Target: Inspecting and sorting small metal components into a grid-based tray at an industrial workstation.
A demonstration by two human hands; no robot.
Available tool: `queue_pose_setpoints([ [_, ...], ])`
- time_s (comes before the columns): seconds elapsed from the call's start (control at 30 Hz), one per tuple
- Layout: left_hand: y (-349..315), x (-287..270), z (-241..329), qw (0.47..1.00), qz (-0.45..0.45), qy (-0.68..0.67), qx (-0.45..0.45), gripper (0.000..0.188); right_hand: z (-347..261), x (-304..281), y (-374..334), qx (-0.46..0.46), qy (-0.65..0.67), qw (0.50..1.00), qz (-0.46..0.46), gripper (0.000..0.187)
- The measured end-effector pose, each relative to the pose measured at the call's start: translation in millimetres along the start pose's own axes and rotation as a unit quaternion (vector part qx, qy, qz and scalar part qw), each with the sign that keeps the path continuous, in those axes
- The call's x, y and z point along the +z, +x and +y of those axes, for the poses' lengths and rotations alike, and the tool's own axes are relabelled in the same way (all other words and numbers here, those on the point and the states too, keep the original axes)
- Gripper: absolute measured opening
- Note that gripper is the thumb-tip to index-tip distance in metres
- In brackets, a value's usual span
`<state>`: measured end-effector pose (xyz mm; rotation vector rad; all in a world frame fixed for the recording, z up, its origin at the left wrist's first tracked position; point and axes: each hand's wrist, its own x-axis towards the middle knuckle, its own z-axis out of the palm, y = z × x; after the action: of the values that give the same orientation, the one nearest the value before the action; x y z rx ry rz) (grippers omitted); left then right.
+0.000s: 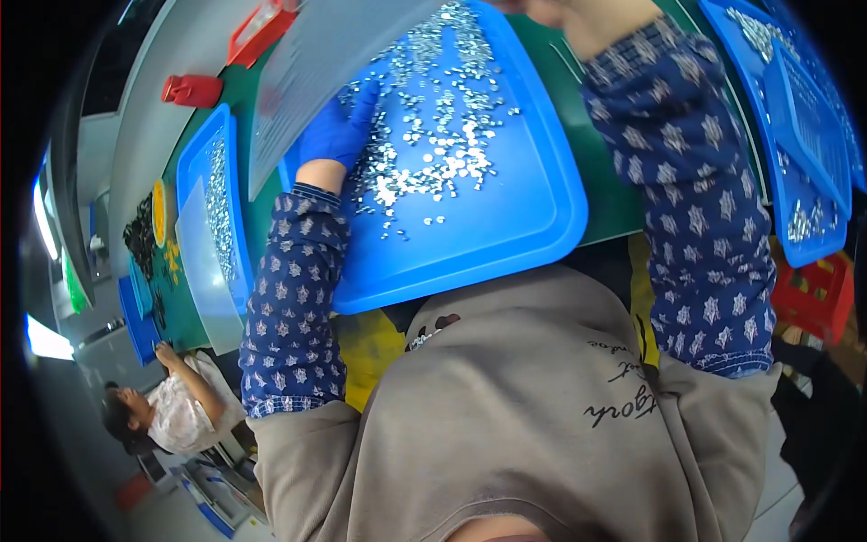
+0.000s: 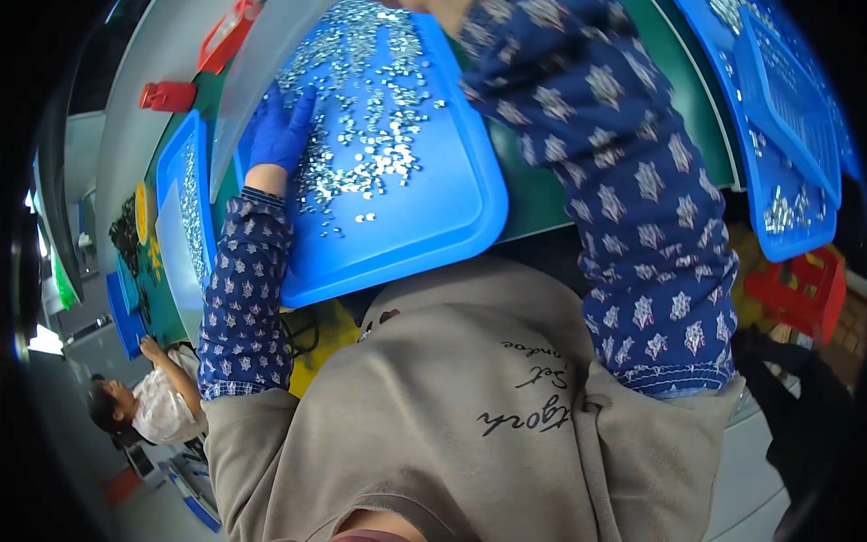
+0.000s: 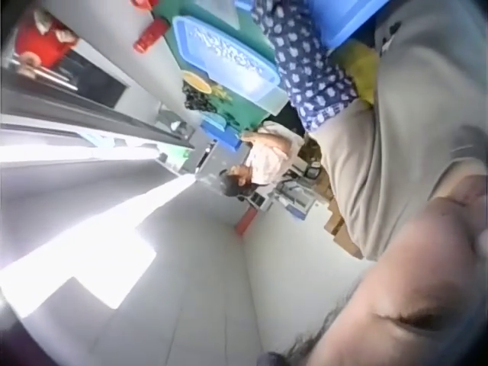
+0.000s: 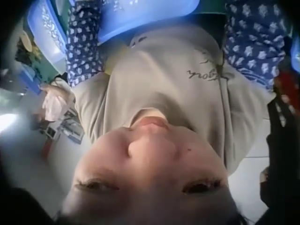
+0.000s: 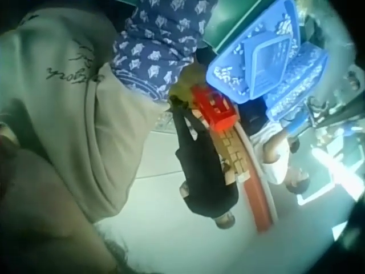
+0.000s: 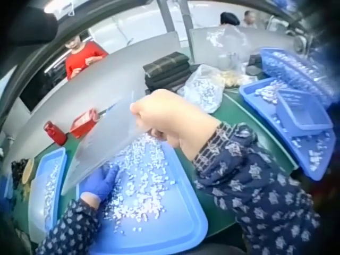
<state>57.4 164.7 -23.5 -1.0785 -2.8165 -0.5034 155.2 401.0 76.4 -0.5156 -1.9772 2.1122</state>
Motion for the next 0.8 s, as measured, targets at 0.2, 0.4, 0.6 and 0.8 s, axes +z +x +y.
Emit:
queue_pose_setpoints([
  [0.2, -17, 10, 13, 0.980, -0.043, -0.036, 0.192, 0.078, -13, -14, -10, -0.116, -0.346, 0.924, -0.111, 0.019],
  [0.4, 45, 21, 39, 0.988, -0.006, -0.067, 0.141, 0.068, -1, -7, -11, -0.040, -0.084, 0.996, -0.011, 0.033],
  [0.6, 99, 61, 107, 0.958, -0.174, -0.183, 0.134, 0.043, 19, -24, -9, -0.020, 0.032, 0.999, -0.029, 0.028],
  [0.8, 115, 68, 79, 0.839, -0.172, -0.478, 0.195, 0.024, 3, 4, -24, -0.039, -0.040, 0.998, -0.010, 0.022],
])
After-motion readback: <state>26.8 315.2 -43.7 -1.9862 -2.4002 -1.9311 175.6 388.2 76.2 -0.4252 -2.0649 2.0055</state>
